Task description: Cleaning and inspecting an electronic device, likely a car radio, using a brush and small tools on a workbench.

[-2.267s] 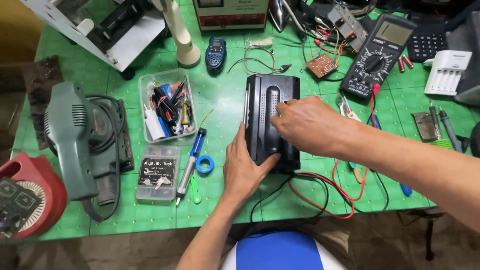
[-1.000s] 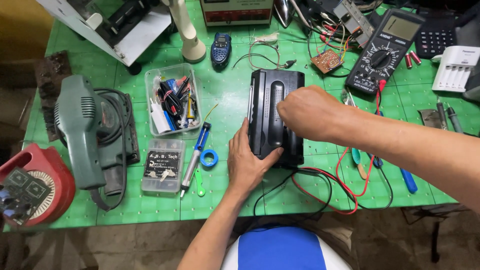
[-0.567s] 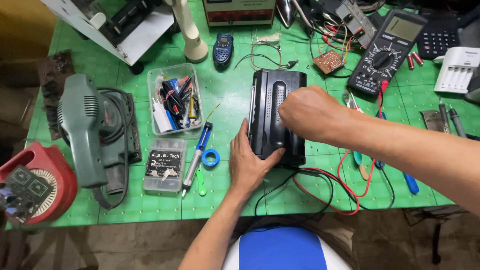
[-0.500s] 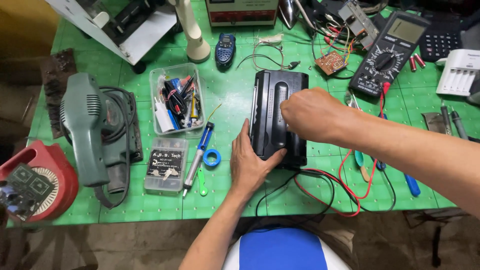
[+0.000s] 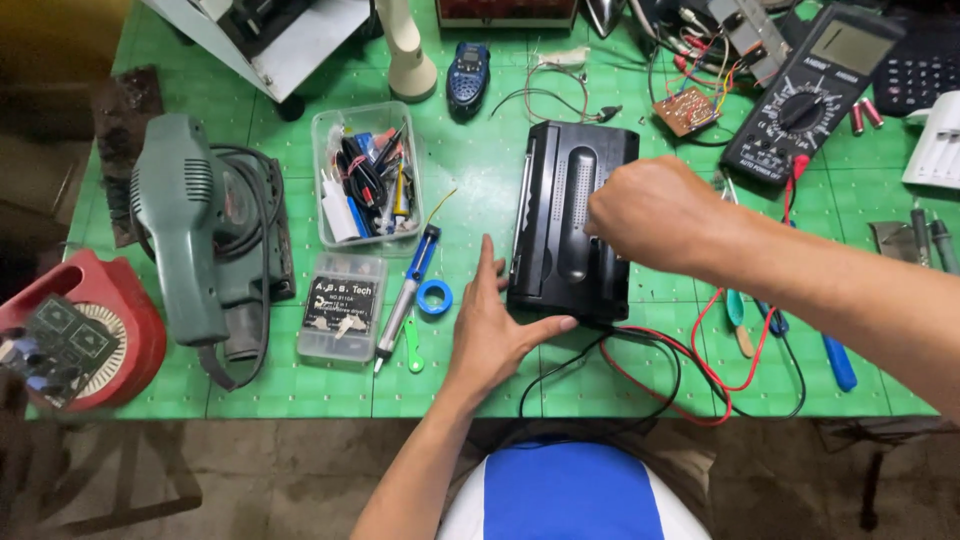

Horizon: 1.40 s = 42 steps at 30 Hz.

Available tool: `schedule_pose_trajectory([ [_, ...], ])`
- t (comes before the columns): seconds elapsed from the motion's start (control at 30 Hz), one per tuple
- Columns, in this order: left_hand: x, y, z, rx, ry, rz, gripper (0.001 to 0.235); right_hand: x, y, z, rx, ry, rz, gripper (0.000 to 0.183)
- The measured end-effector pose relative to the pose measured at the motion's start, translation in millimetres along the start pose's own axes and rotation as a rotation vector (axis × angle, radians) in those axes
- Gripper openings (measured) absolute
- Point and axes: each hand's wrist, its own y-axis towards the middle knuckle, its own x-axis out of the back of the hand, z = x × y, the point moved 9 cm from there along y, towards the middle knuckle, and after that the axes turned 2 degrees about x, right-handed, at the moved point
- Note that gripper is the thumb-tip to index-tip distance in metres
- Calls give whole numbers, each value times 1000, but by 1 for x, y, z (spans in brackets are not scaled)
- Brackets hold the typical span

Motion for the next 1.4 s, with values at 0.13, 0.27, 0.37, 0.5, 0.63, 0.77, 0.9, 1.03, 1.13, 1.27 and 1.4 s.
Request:
schedule_pose_trajectory([
  [0.13, 5, -4, 32, 268, -64, 53, 134, -1, 2, -9, -64, 91, 84, 32],
  [0.27, 5, 0, 44, 289, -48, 24, 120, -12, 8, -15, -83, 48, 96, 29],
  [0.37, 3, 6, 42, 253, 9, 13, 111, -12, 3, -20, -107, 64, 51, 37],
  [0.5, 5, 1, 7, 226, 119, 29, 114, -19, 2, -19, -69, 153, 50, 21],
  [0.63, -3, 1, -11, 147, 170, 5, 116, -12, 5, -10, -21, 11, 6, 18],
  [0.77, -9, 5, -16, 39, 198, -83, 115, -6, 6, -10, -30, 124, 19, 21],
  [0.9, -11, 7, -30, -197, 272, -171, 95, -15, 7, -10, 5, 133, 27, 17],
  [1.03, -32, 6, -30, -348, 432, -110, 58, -9, 5, -3, 13, 92, -10, 16],
  [1.13, -36, 6, -31, -413, 512, -129, 49, -14, 5, -2, 36, 21, -21, 12],
  [1.27, -35, 5, -34, -483, 573, -198, 47, -22, 9, -3, 19, 97, 32, 15],
  [1.4, -34, 9, -29, -448, 480, -176, 49, -5, 8, -3, -9, 88, 13, 19],
])
